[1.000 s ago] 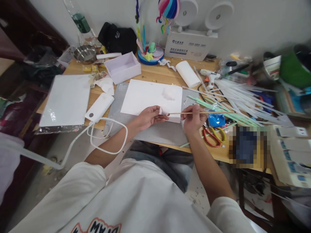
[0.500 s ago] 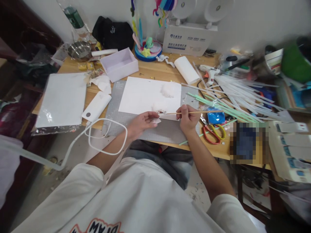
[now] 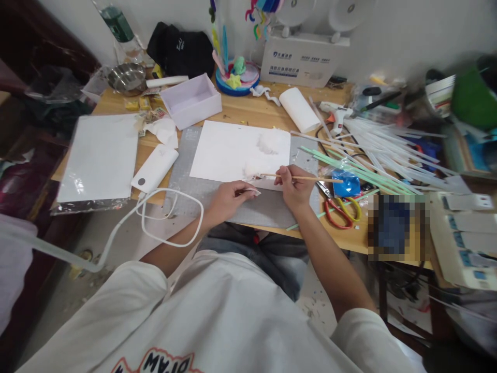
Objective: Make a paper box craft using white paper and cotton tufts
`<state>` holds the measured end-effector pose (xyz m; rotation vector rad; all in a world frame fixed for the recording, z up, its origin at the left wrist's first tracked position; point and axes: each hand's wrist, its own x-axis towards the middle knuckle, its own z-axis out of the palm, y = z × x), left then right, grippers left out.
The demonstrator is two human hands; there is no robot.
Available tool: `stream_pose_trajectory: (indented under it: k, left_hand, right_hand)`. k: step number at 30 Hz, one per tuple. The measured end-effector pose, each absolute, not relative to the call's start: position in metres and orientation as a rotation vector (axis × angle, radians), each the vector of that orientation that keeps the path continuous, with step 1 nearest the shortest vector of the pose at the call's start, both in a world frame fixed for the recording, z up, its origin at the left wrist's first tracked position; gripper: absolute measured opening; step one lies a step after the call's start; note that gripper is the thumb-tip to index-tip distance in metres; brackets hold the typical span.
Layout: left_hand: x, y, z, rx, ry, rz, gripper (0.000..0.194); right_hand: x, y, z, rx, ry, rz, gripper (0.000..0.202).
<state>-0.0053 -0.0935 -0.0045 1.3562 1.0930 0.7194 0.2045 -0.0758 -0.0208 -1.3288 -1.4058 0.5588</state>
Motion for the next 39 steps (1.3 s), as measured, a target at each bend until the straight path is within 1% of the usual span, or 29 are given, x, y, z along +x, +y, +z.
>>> stream_pose_trajectory:
  k: [4,7,10,12,18,25,29,35,39]
  left_hand:
    - [-0.001,-0.083,-0.005,1.8,1.046,0.725,0.02]
    - [0.002,-0.075,-0.002,2.092,0.987,0.597,0.024]
    - [0.004,-0.07,-0.001,2.224,1.026,0.47,0.026]
    - [0.004,-0.069,-0.003,2.245,1.047,0.488,0.026]
    - [0.001,-0.069,-0.013,2.176,1.05,0.702,0.023]
    - [-0.001,-0.071,-0.014,2.095,1.053,0.827,0.018]
    - [-0.004,-0.07,-0.014,2.208,1.08,0.801,0.018]
    - [0.004,-0.057,-0.007,2.424,1.074,0.61,0.023]
    - [0.015,-0.048,-0.005,2.372,1.118,0.526,0.015]
  right_hand:
    - [0.204,-0.075,-0.022,-1.326,-1.329,0.559,0.047]
    - [0.204,-0.075,-0.022,-1.333,-1.319,0.564,0.047]
    - [0.206,-0.076,-0.022,-1.35,-1.298,0.533,0.05]
    - [0.207,-0.076,-0.022,-1.347,-1.287,0.521,0.051]
    - [0.205,-0.075,-0.018,-1.352,-1.384,0.56,0.051]
    - [0.201,-0.071,-0.021,-1.284,-1.354,0.659,0.044]
    - [0.2,-0.068,-0.025,-1.299,-1.316,0.662,0.046]
    - [0.2,-0.066,-0.027,-1.3,-1.292,0.66,0.046]
    - [0.201,-0.065,-0.028,-1.309,-1.266,0.658,0.047]
